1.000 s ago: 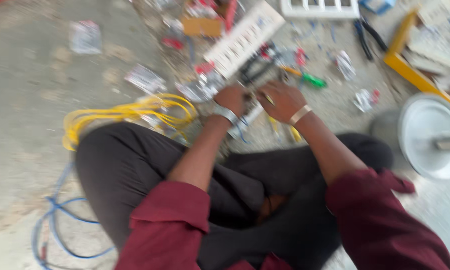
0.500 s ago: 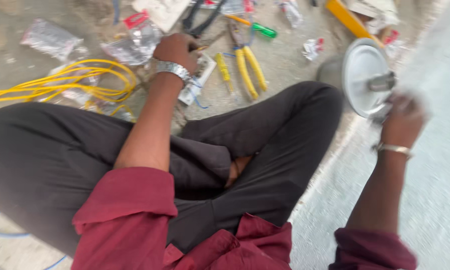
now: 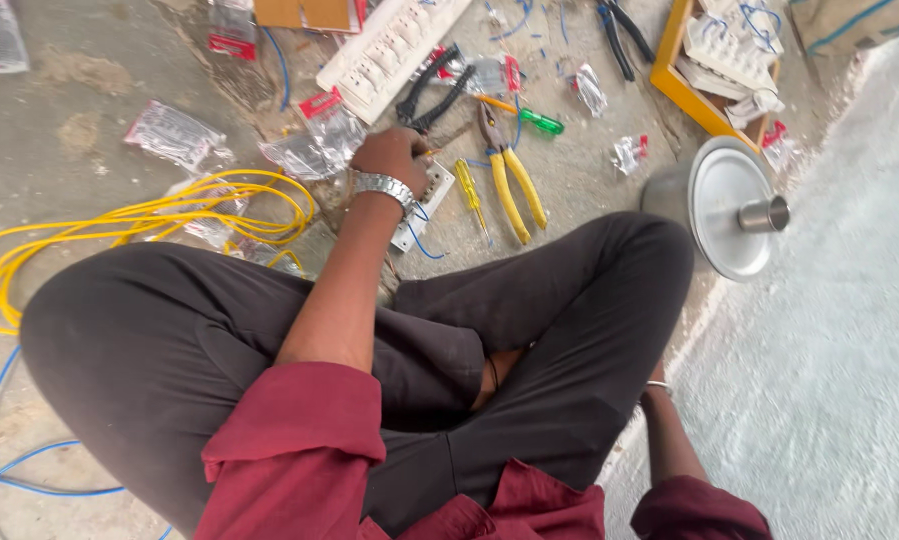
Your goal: The person sits on the floor and wires a white multi-gang electrical socket box. They strip yellow and blue wires with pliers, insert them into terminal screws, and tighten the connections with a screwdriver. The person handles the socket box, wires, pliers, and screwdriver throughout the clip.
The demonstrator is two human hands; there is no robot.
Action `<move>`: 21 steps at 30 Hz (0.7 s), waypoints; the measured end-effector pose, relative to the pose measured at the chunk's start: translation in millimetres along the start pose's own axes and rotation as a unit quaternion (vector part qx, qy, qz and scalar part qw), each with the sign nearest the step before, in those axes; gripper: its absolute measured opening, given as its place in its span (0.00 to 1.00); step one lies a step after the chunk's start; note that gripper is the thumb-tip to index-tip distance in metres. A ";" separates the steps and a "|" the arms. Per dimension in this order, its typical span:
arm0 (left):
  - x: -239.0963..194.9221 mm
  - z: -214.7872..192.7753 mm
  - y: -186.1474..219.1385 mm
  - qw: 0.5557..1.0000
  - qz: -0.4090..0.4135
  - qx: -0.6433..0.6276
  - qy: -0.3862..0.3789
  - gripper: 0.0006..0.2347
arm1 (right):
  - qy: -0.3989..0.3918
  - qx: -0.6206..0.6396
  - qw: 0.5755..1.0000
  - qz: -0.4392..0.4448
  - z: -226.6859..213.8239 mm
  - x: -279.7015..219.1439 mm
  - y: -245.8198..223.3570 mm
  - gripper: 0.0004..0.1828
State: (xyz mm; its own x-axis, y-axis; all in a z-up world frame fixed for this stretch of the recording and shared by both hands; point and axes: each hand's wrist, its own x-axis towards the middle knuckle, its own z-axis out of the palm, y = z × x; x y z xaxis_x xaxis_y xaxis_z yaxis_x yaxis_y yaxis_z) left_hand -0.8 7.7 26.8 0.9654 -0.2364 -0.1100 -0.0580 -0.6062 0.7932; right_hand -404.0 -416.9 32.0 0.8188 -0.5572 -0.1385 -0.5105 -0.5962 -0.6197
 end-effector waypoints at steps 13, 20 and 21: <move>1.6 11.9 -12.4 0.998 0.054 0.033 0.021 0.12 | 0.088 -0.293 0.952 -0.032 -12.3 9.4 9.1 0.29; -3.3 1.7 -10.4 0.997 0.051 0.058 0.004 0.11 | 0.001 -0.329 0.944 0.003 -36.7 27.0 12.9 0.43; -4.5 -0.8 -8.9 0.997 0.047 0.060 -0.003 0.11 | -0.012 -0.337 0.942 -0.007 -37.0 28.6 10.9 0.48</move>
State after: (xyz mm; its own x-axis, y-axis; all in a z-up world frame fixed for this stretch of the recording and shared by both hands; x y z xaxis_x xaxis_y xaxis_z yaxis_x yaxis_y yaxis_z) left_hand -4.3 14.8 20.8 0.9529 -0.3004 -0.0416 -0.1791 -0.6681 0.7222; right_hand -395.8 -460.7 49.8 0.8280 -0.5387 -0.1557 -0.5444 -0.8388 0.0076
